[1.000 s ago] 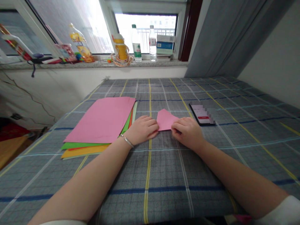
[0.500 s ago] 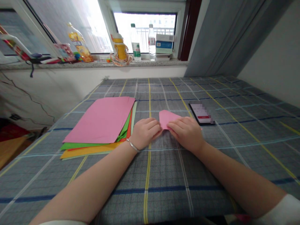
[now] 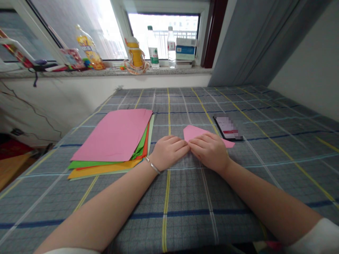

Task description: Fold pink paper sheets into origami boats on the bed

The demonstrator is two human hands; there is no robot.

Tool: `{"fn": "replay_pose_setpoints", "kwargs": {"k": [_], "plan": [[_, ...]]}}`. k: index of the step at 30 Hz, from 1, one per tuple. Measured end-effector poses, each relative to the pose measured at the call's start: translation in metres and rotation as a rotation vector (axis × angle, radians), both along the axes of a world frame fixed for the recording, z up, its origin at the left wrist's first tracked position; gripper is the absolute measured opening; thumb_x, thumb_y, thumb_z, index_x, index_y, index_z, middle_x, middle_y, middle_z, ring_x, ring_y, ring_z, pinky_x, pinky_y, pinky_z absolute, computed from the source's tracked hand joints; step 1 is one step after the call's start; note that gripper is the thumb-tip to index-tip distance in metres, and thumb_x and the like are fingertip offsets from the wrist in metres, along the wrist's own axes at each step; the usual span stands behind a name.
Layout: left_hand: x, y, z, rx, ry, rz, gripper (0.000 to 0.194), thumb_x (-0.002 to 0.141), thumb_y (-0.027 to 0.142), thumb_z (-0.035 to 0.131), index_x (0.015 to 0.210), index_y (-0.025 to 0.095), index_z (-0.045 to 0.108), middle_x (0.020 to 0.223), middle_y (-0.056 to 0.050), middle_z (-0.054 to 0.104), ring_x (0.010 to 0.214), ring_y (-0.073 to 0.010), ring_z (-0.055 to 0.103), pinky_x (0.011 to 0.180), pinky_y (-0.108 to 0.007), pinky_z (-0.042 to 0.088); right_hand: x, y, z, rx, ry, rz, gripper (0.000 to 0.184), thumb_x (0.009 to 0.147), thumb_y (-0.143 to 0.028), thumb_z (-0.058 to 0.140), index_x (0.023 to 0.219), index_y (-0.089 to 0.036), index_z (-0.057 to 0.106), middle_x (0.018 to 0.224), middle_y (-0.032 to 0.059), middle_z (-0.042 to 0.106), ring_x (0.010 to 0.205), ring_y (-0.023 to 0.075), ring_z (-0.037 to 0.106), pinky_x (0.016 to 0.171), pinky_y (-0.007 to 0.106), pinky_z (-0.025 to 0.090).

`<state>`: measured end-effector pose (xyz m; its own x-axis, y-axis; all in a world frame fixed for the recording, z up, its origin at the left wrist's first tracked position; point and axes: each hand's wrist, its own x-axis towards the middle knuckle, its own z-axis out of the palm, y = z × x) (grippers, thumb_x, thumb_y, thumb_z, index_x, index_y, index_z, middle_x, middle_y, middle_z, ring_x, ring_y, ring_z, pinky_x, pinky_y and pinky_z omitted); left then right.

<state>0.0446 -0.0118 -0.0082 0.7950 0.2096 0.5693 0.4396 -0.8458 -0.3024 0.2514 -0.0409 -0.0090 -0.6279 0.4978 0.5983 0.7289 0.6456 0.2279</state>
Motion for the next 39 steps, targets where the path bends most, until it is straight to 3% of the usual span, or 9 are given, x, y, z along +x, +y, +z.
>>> {"fn": "replay_pose_setpoints", "kwargs": {"k": [14, 17, 21, 25, 28, 30, 33, 39], "plan": [[-0.009, 0.002, 0.002, -0.1, -0.029, -0.005, 0.016, 0.095, 0.026, 0.049, 0.086, 0.021, 0.062, 0.082, 0.0, 0.068, 0.077, -0.0131, 0.06, 0.075, -0.028, 0.046, 0.01, 0.002, -0.003, -0.008, 0.026, 0.019, 0.018, 0.091, -0.023, 0.054, 0.096, -0.021, 0.071, 0.093, 0.0027, 0.074, 0.085, 0.0182, 0.064, 0.078, 0.036, 0.043], [-0.008, 0.004, 0.0, -0.207, -0.08, 0.071, 0.016, 0.093, 0.033, 0.052, 0.096, 0.021, 0.062, 0.101, -0.004, 0.069, 0.092, -0.0169, 0.061, 0.082, -0.031, 0.047, 0.012, 0.001, -0.004, 0.0, 0.076, 0.045, 0.017, 0.089, -0.023, 0.057, 0.099, -0.023, 0.071, 0.098, 0.0016, 0.074, 0.087, 0.0179, 0.065, 0.078, 0.035, 0.045], [-0.002, 0.011, -0.009, -0.323, -0.174, 0.104, 0.041, 0.088, 0.04, 0.059, 0.124, 0.02, 0.055, 0.131, -0.009, 0.058, 0.117, -0.0238, 0.054, 0.1, -0.042, 0.042, 0.008, -0.006, -0.001, -0.009, 0.19, 0.157, 0.016, 0.089, -0.022, 0.058, 0.101, -0.025, 0.069, 0.104, -0.001, 0.073, 0.091, 0.0147, 0.066, 0.08, 0.03, 0.047], [-0.001, 0.017, -0.015, -0.37, -0.238, 0.159, 0.019, 0.093, 0.03, 0.052, 0.104, 0.023, 0.066, 0.111, -0.004, 0.07, 0.106, -0.022, 0.062, 0.1, -0.044, 0.041, 0.008, -0.005, 0.001, -0.092, 0.379, 0.171, 0.016, 0.088, -0.022, 0.06, 0.101, -0.025, 0.069, 0.096, -0.0021, 0.075, 0.085, 0.0121, 0.068, 0.077, 0.025, 0.05], [-0.002, 0.017, -0.016, -0.463, -0.306, 0.245, 0.021, 0.095, 0.031, 0.049, 0.096, 0.022, 0.068, 0.095, -0.002, 0.073, 0.089, -0.0185, 0.067, 0.086, -0.035, 0.049, 0.014, 0.003, -0.003, -0.143, 0.479, 0.078, 0.014, 0.088, -0.025, 0.06, 0.097, -0.024, 0.07, 0.091, -0.0006, 0.075, 0.081, 0.0129, 0.069, 0.075, 0.025, 0.051], [-0.003, 0.015, -0.016, -0.515, -0.391, 0.288, 0.022, 0.095, 0.032, 0.049, 0.095, 0.022, 0.068, 0.092, -0.001, 0.073, 0.084, -0.0173, 0.067, 0.077, -0.03, 0.051, 0.021, 0.01, -0.006, -0.18, 0.474, -0.03, 0.014, 0.087, -0.03, 0.061, 0.092, -0.023, 0.071, 0.087, 0.0011, 0.075, 0.078, 0.016, 0.069, 0.071, 0.028, 0.051], [-0.004, 0.014, -0.017, -0.586, -0.545, 0.309, 0.021, 0.093, 0.031, 0.05, 0.095, 0.021, 0.068, 0.092, -0.001, 0.073, 0.084, -0.0165, 0.067, 0.074, -0.028, 0.051, 0.03, 0.017, -0.011, -0.277, 0.557, -0.162, 0.017, 0.085, -0.035, 0.061, 0.081, -0.021, 0.071, 0.076, 0.0021, 0.073, 0.069, 0.0183, 0.067, 0.062, 0.03, 0.049], [-0.007, 0.025, -0.022, -0.827, -0.798, 0.297, 0.026, 0.088, 0.036, 0.056, 0.105, 0.021, 0.069, 0.09, -0.001, 0.072, 0.082, -0.0171, 0.065, 0.074, -0.028, 0.05, 0.035, 0.027, -0.013, -0.606, 0.932, -0.129, 0.021, 0.08, -0.038, 0.061, 0.085, -0.02, 0.069, 0.074, 0.003, 0.072, 0.066, 0.0186, 0.066, 0.059, 0.03, 0.048]]}}
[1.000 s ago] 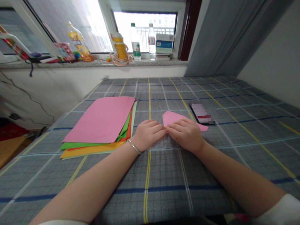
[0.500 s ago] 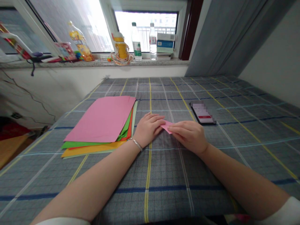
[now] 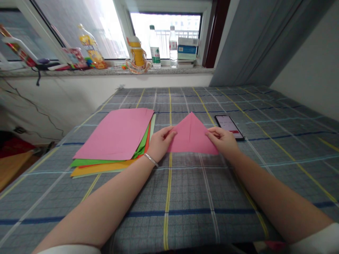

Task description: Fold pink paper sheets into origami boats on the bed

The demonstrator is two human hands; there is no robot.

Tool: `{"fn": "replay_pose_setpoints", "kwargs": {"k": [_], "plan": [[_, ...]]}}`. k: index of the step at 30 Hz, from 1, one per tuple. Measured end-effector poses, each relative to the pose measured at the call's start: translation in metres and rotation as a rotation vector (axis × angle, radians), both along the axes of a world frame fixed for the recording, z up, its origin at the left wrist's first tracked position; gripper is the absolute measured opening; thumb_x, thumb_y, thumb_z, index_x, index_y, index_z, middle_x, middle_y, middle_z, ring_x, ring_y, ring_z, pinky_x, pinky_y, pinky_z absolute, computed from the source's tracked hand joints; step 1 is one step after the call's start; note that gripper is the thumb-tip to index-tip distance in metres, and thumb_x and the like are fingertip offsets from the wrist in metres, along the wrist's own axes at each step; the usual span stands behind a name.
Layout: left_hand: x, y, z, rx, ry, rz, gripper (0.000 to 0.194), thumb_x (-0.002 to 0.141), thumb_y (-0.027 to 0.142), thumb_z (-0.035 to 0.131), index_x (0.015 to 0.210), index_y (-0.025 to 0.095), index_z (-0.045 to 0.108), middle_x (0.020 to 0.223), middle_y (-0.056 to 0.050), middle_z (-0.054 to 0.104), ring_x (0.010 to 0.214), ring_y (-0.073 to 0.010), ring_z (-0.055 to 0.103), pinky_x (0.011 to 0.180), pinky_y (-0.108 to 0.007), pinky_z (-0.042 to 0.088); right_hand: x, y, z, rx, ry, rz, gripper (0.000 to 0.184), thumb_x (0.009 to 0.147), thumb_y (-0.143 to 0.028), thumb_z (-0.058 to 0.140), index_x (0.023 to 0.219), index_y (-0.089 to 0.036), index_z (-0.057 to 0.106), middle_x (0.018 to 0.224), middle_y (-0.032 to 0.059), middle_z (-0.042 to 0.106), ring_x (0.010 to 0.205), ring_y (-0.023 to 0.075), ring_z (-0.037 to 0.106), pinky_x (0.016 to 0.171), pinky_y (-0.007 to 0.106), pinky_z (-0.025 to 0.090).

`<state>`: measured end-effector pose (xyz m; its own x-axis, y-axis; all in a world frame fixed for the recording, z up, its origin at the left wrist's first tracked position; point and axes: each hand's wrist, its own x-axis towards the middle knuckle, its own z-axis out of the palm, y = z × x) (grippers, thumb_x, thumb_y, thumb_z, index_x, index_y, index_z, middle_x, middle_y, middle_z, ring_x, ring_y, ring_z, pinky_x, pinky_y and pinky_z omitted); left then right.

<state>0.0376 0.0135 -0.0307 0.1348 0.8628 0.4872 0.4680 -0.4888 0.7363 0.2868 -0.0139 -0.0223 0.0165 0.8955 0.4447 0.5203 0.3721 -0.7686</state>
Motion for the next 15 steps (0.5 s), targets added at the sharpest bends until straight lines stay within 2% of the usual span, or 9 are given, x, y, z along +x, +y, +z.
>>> {"fn": "replay_pose_setpoints", "kwargs": {"k": [4, 8, 12, 15], "plan": [[0.0, 0.007, -0.005, -0.152, 0.002, -0.026, 0.033, 0.089, 0.035, 0.053, 0.114, 0.019, 0.066, 0.072, 0.0, 0.067, 0.066, -0.014, 0.059, 0.061, -0.024, 0.045, -0.001, 0.002, 0.003, -0.193, 0.033, 0.03, 0.026, 0.08, -0.039, 0.057, 0.088, -0.018, 0.068, 0.066, 0.0021, 0.069, 0.06, 0.0173, 0.061, 0.053, 0.027, 0.043], [0.0, 0.008, -0.006, -0.265, 0.098, -0.041, 0.038, 0.088, 0.03, 0.051, 0.122, 0.018, 0.062, 0.071, 0.0, 0.066, 0.064, -0.0133, 0.058, 0.058, -0.022, 0.042, 0.002, 0.004, 0.001, -0.304, -0.039, 0.032, 0.032, 0.082, -0.041, 0.052, 0.096, -0.015, 0.066, 0.064, 0.0013, 0.064, 0.056, 0.0156, 0.055, 0.05, 0.026, 0.036], [-0.001, 0.008, -0.006, -0.315, 0.284, -0.033, 0.036, 0.089, 0.029, 0.049, 0.119, 0.019, 0.065, 0.079, -0.002, 0.07, 0.069, -0.0163, 0.062, 0.063, -0.026, 0.045, 0.006, 0.006, -0.007, -0.349, -0.217, -0.004, 0.031, 0.083, -0.039, 0.05, 0.099, -0.018, 0.067, 0.049, -0.0048, 0.049, 0.046, 0.0137, 0.044, 0.047, 0.026, 0.028], [0.0, 0.007, -0.005, -0.294, 0.383, -0.031, 0.035, 0.089, 0.029, 0.048, 0.118, 0.02, 0.066, 0.094, -0.004, 0.073, 0.083, -0.0189, 0.065, 0.076, -0.029, 0.049, 0.008, 0.007, -0.01, -0.319, -0.387, -0.034, 0.027, 0.083, -0.037, 0.053, 0.095, -0.02, 0.069, 0.048, -0.0049, 0.048, 0.048, 0.0141, 0.046, 0.05, 0.027, 0.029]]}}
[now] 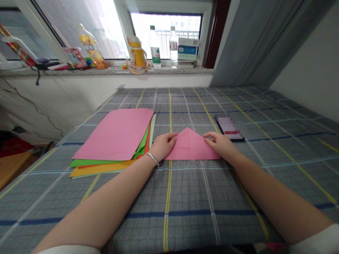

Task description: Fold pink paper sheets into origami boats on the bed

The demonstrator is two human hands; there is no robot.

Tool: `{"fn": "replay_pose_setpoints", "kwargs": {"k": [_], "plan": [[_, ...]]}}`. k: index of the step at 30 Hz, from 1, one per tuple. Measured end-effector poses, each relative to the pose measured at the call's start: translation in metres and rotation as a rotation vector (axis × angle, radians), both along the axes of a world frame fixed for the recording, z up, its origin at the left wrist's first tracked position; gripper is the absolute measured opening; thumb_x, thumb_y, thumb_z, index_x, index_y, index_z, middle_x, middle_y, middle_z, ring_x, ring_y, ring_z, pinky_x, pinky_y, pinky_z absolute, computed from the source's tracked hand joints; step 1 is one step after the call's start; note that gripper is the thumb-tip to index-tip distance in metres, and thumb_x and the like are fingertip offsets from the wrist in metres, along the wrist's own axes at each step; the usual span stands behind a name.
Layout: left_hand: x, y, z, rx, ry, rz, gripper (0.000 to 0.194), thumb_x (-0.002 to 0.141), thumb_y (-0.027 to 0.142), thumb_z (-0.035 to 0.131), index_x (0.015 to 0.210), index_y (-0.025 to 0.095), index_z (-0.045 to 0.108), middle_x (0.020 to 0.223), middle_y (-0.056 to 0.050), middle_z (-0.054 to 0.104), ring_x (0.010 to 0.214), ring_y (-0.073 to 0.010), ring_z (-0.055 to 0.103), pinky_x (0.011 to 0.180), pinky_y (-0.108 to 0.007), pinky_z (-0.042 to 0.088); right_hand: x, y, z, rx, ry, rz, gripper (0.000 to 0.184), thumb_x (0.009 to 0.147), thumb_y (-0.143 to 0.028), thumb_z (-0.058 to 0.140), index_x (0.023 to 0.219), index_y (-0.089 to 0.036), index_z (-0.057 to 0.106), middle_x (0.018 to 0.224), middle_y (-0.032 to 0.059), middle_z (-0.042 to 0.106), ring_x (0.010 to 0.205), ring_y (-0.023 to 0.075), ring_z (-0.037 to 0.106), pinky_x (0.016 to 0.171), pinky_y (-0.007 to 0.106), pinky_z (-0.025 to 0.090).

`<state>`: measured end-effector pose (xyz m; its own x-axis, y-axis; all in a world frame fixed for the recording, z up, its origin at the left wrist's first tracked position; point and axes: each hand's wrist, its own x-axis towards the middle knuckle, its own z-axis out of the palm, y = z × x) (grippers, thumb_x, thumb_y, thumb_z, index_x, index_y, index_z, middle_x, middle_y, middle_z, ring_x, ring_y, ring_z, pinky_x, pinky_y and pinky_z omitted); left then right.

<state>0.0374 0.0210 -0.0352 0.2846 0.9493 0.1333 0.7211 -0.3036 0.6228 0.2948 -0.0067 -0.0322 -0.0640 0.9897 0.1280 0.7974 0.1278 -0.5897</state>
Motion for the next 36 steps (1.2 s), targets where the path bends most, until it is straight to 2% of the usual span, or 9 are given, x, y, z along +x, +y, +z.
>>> {"fn": "replay_pose_setpoints", "kwargs": {"k": [3, 8, 11, 14, 17, 20, 24, 31, 36], "plan": [[0.001, -0.004, 0.001, 0.064, 0.096, -0.032, 0.033, 0.091, 0.027, 0.047, 0.116, 0.02, 0.067, 0.105, -0.006, 0.071, 0.094, -0.0201, 0.064, 0.085, -0.03, 0.048, 0.0, 0.0, 0.0, 0.008, -0.082, 0.012, 0.024, 0.083, -0.034, 0.054, 0.096, -0.021, 0.07, 0.056, -0.0025, 0.057, 0.056, 0.0152, 0.054, 0.054, 0.027, 0.034], [0.003, -0.013, 0.003, 0.271, 0.369, -0.055, 0.031, 0.093, 0.028, 0.045, 0.112, 0.021, 0.068, 0.094, -0.008, 0.066, 0.09, -0.0213, 0.061, 0.084, -0.034, 0.049, 0.0, -0.001, 0.0, 0.066, -0.216, 0.073, 0.022, 0.085, -0.028, 0.055, 0.099, -0.019, 0.07, 0.081, 0.0032, 0.066, 0.075, 0.0172, 0.06, 0.067, 0.029, 0.043], [0.003, -0.015, 0.001, 0.36, 0.437, -0.058, 0.03, 0.092, 0.027, 0.046, 0.112, 0.021, 0.068, 0.096, -0.009, 0.064, 0.09, -0.0227, 0.058, 0.085, -0.038, 0.049, -0.001, -0.004, 0.0, 0.109, -0.307, 0.078, 0.023, 0.088, -0.029, 0.053, 0.099, -0.021, 0.071, 0.093, 0.006, 0.066, 0.083, 0.0191, 0.062, 0.07, 0.031, 0.046], [0.003, -0.012, -0.003, 0.444, 0.399, -0.165, 0.034, 0.089, 0.018, 0.047, 0.119, 0.018, 0.064, 0.109, -0.009, 0.064, 0.099, -0.0229, 0.056, 0.092, -0.039, 0.047, -0.005, -0.006, 0.0, 0.207, -0.337, 0.13, 0.026, 0.088, -0.026, 0.052, 0.106, -0.021, 0.069, 0.106, 0.0077, 0.066, 0.096, 0.0219, 0.061, 0.081, 0.035, 0.049], [0.003, -0.01, -0.006, 0.493, 0.362, -0.324, 0.041, 0.086, 0.013, 0.049, 0.125, 0.018, 0.06, 0.127, -0.008, 0.059, 0.117, -0.0237, 0.05, 0.105, -0.042, 0.039, -0.01, -0.008, -0.002, 0.327, -0.316, 0.27, 0.031, 0.085, -0.02, 0.055, 0.113, -0.02, 0.066, 0.118, 0.0098, 0.063, 0.109, 0.0237, 0.057, 0.095, 0.04, 0.045], [0.005, -0.013, -0.003, 0.48, 0.385, -0.429, 0.038, 0.089, 0.018, 0.046, 0.124, 0.021, 0.06, 0.134, -0.007, 0.056, 0.127, -0.0256, 0.045, 0.109, -0.049, 0.032, -0.015, -0.008, -0.006, 0.389, -0.279, 0.435, 0.027, 0.088, -0.021, 0.052, 0.109, -0.02, 0.068, 0.123, 0.0106, 0.063, 0.114, 0.0232, 0.055, 0.1, 0.042, 0.043], [0.005, -0.017, 0.003, 0.444, 0.439, -0.528, 0.039, 0.094, 0.026, 0.041, 0.13, 0.021, 0.055, 0.139, -0.008, 0.052, 0.13, -0.0251, 0.044, 0.11, -0.051, 0.031, -0.016, -0.01, -0.008, 0.35, -0.218, 0.607, 0.029, 0.089, -0.026, 0.053, 0.115, -0.02, 0.066, 0.125, 0.0106, 0.062, 0.116, 0.022, 0.056, 0.101, 0.041, 0.044], [-0.002, -0.022, 0.007, 0.327, 0.574, -0.586, 0.062, 0.092, 0.05, 0.045, 0.146, 0.021, 0.034, 0.152, -0.013, 0.031, 0.141, -0.0318, 0.027, 0.112, -0.054, 0.022, -0.012, -0.018, 0.004, 0.286, -0.262, 0.644, 0.057, 0.075, -0.044, 0.07, 0.125, -0.017, 0.061, 0.133, 0.0141, 0.057, 0.123, 0.0272, 0.052, 0.104, 0.044, 0.041], [-0.002, -0.024, 0.008, 0.29, 0.618, -0.579, 0.071, 0.091, 0.055, 0.044, 0.149, 0.019, 0.026, 0.155, -0.021, 0.019, 0.143, -0.0349, 0.018, 0.113, -0.053, 0.019, -0.013, -0.022, 0.012, 0.307, -0.353, 0.645, 0.043, 0.081, -0.043, 0.064, 0.117, -0.021, 0.065, 0.127, 0.0106, 0.062, 0.116, 0.0258, 0.058, 0.097, 0.041, 0.046]]}}
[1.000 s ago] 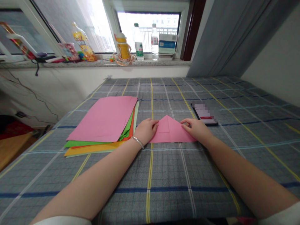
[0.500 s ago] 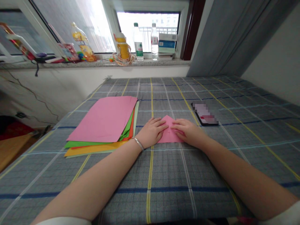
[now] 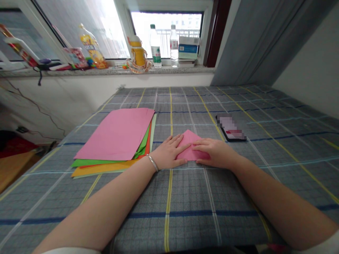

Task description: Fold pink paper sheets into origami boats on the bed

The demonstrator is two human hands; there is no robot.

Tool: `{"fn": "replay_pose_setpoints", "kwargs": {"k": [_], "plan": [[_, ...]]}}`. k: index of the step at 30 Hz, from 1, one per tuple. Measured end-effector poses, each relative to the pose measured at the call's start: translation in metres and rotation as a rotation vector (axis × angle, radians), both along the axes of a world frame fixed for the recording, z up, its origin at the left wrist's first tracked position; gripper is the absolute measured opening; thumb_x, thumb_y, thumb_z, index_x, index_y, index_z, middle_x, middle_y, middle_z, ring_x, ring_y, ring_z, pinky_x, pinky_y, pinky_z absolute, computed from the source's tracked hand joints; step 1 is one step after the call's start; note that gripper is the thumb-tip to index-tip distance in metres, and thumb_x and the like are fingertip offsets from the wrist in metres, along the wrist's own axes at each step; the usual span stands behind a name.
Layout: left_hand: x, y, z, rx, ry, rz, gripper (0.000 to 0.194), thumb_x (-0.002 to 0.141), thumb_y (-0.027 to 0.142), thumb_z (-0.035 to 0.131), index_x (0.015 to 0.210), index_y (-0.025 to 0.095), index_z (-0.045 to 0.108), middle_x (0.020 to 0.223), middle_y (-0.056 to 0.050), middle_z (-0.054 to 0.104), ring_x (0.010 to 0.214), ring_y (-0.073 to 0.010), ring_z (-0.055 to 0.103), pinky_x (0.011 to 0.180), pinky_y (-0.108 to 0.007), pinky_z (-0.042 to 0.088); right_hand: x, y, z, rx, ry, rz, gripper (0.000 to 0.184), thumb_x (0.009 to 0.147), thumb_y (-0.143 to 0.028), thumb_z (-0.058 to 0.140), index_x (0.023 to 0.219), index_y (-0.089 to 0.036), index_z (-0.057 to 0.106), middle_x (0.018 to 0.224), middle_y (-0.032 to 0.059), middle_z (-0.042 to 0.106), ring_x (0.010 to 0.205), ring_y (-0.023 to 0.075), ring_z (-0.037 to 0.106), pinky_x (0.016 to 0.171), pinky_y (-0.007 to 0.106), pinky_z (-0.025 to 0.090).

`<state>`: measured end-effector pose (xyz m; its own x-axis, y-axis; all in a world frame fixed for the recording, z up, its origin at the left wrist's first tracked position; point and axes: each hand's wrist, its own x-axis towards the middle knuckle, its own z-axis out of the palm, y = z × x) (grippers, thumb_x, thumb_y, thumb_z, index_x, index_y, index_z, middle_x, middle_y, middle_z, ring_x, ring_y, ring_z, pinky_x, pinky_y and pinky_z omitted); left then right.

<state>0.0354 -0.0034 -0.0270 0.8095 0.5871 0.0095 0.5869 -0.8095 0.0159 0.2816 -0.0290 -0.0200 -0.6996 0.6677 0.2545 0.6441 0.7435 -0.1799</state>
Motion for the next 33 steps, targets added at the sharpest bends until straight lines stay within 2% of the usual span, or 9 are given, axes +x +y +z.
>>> {"fn": "replay_pose_setpoints", "kwargs": {"k": [7, 15, 19, 23, 26, 29, 33], "plan": [[-0.002, -0.001, -0.002, -0.003, -0.032, 0.018, 0.069, 0.089, 0.059, 0.044, 0.147, 0.023, 0.031, 0.155, -0.019, 0.022, 0.144, -0.0324, 0.02, 0.113, -0.055, 0.017, -0.002, -0.005, 0.008, 0.004, -0.069, -0.002, 0.026, 0.086, -0.04, 0.058, 0.105, -0.026, 0.07, 0.12, 0.0049, 0.067, 0.104, 0.0217, 0.063, 0.09, 0.035, 0.047], [-0.003, 0.001, 0.003, -0.046, -0.123, -0.021, 0.064, 0.087, 0.053, 0.052, 0.143, 0.025, 0.039, 0.152, -0.012, 0.033, 0.141, -0.0283, 0.029, 0.113, -0.052, 0.02, -0.001, -0.006, 0.012, -0.019, -0.105, -0.007, 0.026, 0.091, -0.037, 0.05, 0.098, -0.025, 0.072, 0.107, 0.0049, 0.072, 0.096, 0.0196, 0.065, 0.081, 0.03, 0.046], [-0.001, 0.0, 0.008, -0.041, -0.16, -0.005, 0.057, 0.089, 0.053, 0.048, 0.137, 0.023, 0.048, 0.147, -0.011, 0.042, 0.135, -0.0272, 0.039, 0.111, -0.049, 0.028, -0.004, -0.008, 0.013, 0.006, -0.149, -0.056, 0.026, 0.091, -0.028, 0.046, 0.098, -0.024, 0.071, 0.098, 0.0055, 0.073, 0.089, 0.0192, 0.066, 0.075, 0.029, 0.044], [0.0, -0.003, 0.013, 0.009, -0.184, -0.021, 0.047, 0.089, 0.046, 0.052, 0.127, 0.019, 0.058, 0.136, -0.01, 0.055, 0.124, -0.0251, 0.051, 0.107, -0.042, 0.037, -0.008, -0.01, 0.013, 0.069, -0.195, -0.096, 0.028, 0.089, -0.023, 0.047, 0.106, -0.023, 0.069, 0.099, 0.0059, 0.073, 0.084, 0.0199, 0.066, 0.07, 0.03, 0.042], [0.001, -0.005, 0.015, 0.062, -0.185, -0.044, 0.035, 0.092, 0.036, 0.048, 0.118, 0.02, 0.064, 0.126, -0.006, 0.063, 0.113, -0.0221, 0.059, 0.1, -0.037, 0.043, -0.012, -0.012, 0.012, 0.105, -0.216, -0.144, 0.028, 0.089, -0.024, 0.046, 0.106, -0.022, 0.068, 0.099, 0.0055, 0.073, 0.085, 0.0207, 0.066, 0.068, 0.031, 0.041], [0.003, -0.006, 0.015, 0.127, -0.178, 0.007, 0.031, 0.096, 0.032, 0.042, 0.109, 0.022, 0.067, 0.115, -0.004, 0.069, 0.102, -0.0214, 0.063, 0.091, -0.037, 0.046, -0.015, -0.012, 0.011, 0.126, -0.221, -0.225, 0.028, 0.091, -0.025, 0.044, 0.104, -0.022, 0.069, 0.097, 0.0051, 0.073, 0.085, 0.0207, 0.066, 0.066, 0.031, 0.039], [0.007, -0.006, 0.011, 0.151, -0.172, 0.098, 0.03, 0.096, 0.034, 0.043, 0.1, 0.02, 0.069, 0.098, -0.007, 0.072, 0.092, -0.0214, 0.064, 0.08, -0.035, 0.047, -0.018, -0.01, 0.01, 0.13, -0.227, -0.346, 0.03, 0.094, -0.031, 0.042, 0.099, -0.023, 0.07, 0.091, 0.0056, 0.074, 0.079, 0.0199, 0.065, 0.064, 0.031, 0.037]]}}
